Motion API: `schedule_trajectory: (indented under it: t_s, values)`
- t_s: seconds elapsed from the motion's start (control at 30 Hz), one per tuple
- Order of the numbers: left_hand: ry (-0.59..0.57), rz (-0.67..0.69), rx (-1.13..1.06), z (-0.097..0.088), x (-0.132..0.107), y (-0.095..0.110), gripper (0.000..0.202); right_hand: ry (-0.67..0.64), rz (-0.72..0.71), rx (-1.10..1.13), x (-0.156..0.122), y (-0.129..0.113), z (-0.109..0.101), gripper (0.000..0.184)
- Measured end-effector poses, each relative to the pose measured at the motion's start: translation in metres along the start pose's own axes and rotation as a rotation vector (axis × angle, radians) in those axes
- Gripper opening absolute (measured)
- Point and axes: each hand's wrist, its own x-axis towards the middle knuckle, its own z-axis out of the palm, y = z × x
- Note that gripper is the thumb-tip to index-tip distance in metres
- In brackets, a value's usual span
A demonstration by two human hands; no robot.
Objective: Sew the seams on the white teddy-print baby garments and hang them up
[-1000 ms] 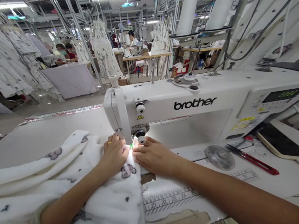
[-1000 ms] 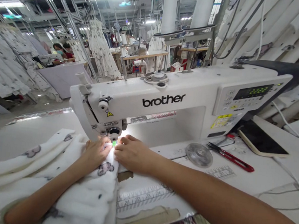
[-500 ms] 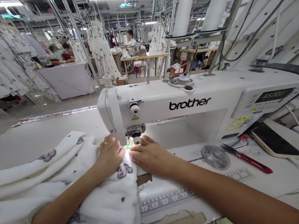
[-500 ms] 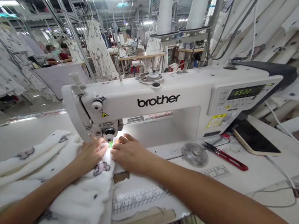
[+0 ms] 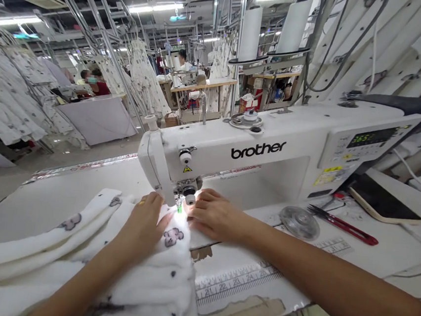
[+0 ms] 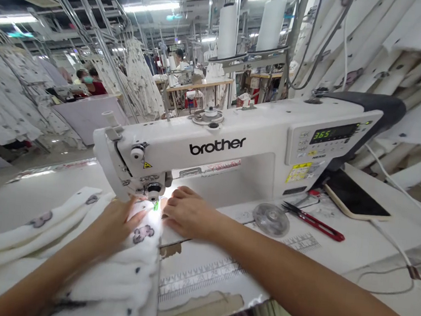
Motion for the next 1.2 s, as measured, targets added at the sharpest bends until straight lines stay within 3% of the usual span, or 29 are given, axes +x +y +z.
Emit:
schedule_trajectory:
  t_s: [0.1,0.2,0.33,0.43,0.53,0.67,0.73,1.0,1.2]
  values:
    - [-0.147,0.269,-0.043,-0.017,-0.033,0.008,0.037,0.013,-0.101,-0.037,-0.003,0.006,-0.006,0.027]
    - [-0.232,0.426,-0.089,-0.013,-0.060,0.013,0.034,-0.008,-0.288,-0.065,-0.003,0.005,-0.008,0.036]
    - [-0.125,0.257,-0.273,0.002,-0.066,0.004,0.022,-0.022,-0.550,-0.104,-0.005,-0.013,-0.009,0.040]
    - [-0.022,0.054,-0.410,0.004,-0.060,-0.007,0.018,0.040,-0.712,-0.166,-0.008,-0.031,-0.008,0.029]
    - [0.059,0.090,-0.415,0.002,-0.060,-0.011,0.018,0.087,-0.802,-0.190,-0.010,-0.043,-0.003,0.025]
    - [-0.044,0.420,-0.255,0.005,-0.063,-0.005,0.027,0.066,-0.759,-0.156,-0.011,-0.047,0.006,0.027]
    - [-0.075,0.503,-0.165,0.007,-0.063,-0.002,0.032,0.069,-0.702,-0.140,-0.013,-0.047,0.009,0.028]
    - [-0.052,0.574,-0.065,0.008,-0.051,0.001,0.037,0.047,-0.607,-0.090,-0.014,-0.040,0.006,0.023]
    - [-0.040,0.544,-0.034,0.010,-0.018,-0.007,0.032,-0.035,-0.364,-0.071,-0.010,-0.025,0.009,0.013]
